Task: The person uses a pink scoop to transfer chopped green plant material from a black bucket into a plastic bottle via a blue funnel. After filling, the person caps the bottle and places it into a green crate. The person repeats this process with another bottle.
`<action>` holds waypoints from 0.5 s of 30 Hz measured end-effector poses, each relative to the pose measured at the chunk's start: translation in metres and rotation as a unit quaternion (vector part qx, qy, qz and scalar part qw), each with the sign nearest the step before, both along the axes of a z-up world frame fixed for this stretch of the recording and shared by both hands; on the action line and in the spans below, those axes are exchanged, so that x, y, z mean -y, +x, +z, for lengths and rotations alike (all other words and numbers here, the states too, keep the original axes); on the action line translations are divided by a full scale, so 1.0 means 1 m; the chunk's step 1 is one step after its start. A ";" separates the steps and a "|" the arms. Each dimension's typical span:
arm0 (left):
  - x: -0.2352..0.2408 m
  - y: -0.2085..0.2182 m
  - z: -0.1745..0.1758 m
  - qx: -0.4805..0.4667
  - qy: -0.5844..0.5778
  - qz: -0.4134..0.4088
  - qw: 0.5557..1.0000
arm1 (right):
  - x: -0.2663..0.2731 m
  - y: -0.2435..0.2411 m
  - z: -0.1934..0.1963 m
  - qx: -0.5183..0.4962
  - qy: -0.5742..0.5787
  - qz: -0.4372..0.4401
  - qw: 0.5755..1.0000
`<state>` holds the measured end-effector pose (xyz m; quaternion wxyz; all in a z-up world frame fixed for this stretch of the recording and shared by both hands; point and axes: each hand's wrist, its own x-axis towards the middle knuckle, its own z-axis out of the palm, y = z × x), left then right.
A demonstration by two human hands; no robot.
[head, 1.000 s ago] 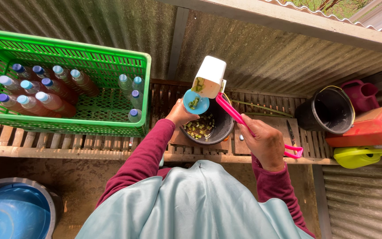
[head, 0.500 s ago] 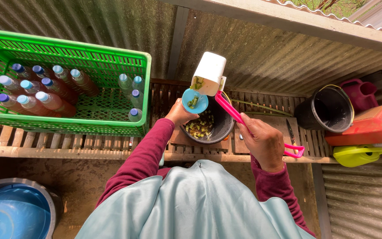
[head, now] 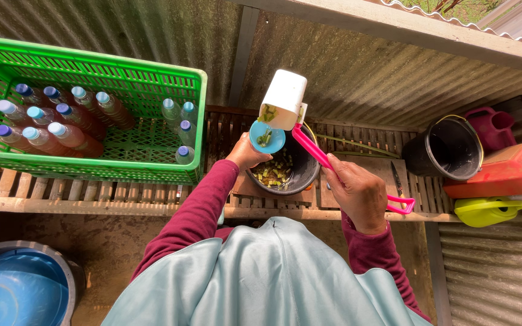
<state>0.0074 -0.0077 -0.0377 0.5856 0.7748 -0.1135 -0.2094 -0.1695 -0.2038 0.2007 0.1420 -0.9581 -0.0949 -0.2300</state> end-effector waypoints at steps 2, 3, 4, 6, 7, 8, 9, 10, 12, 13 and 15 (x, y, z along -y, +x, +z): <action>0.000 0.001 -0.001 -0.032 0.005 0.003 0.999 | 0.000 0.000 0.000 0.015 -0.010 0.003 1.000; 0.000 0.001 -0.002 -0.048 0.007 0.004 0.999 | 0.000 0.000 0.000 0.012 -0.010 0.003 1.000; 0.000 0.001 -0.003 -0.051 0.003 0.007 0.999 | -0.001 0.000 0.000 0.009 -0.010 0.003 1.000; 0.000 0.001 -0.005 -0.057 -0.006 0.011 0.998 | -0.001 0.000 0.001 0.012 -0.014 0.004 1.000; 0.000 0.001 -0.005 -0.035 -0.007 0.010 0.999 | -0.002 0.000 0.001 0.019 -0.019 0.004 1.000; 0.000 0.001 -0.005 -0.014 -0.008 0.009 1.000 | -0.002 0.000 0.001 0.024 -0.024 0.005 0.999; 0.000 0.000 -0.004 0.007 -0.009 0.007 1.000 | -0.002 0.000 0.002 0.024 -0.023 0.006 0.999; 0.000 0.000 -0.003 -0.004 -0.006 0.008 1.000 | -0.002 0.000 0.002 0.025 -0.023 0.007 0.999; -0.001 0.000 0.004 -0.027 0.002 0.009 1.000 | -0.002 0.000 0.002 0.023 -0.022 0.007 0.999; -0.002 -0.001 0.008 -0.040 0.005 0.008 0.999 | -0.002 0.000 0.003 0.021 -0.021 0.006 1.000; -0.004 -0.003 0.016 -0.066 0.013 0.008 0.998 | -0.003 0.000 0.003 0.021 -0.022 0.006 1.000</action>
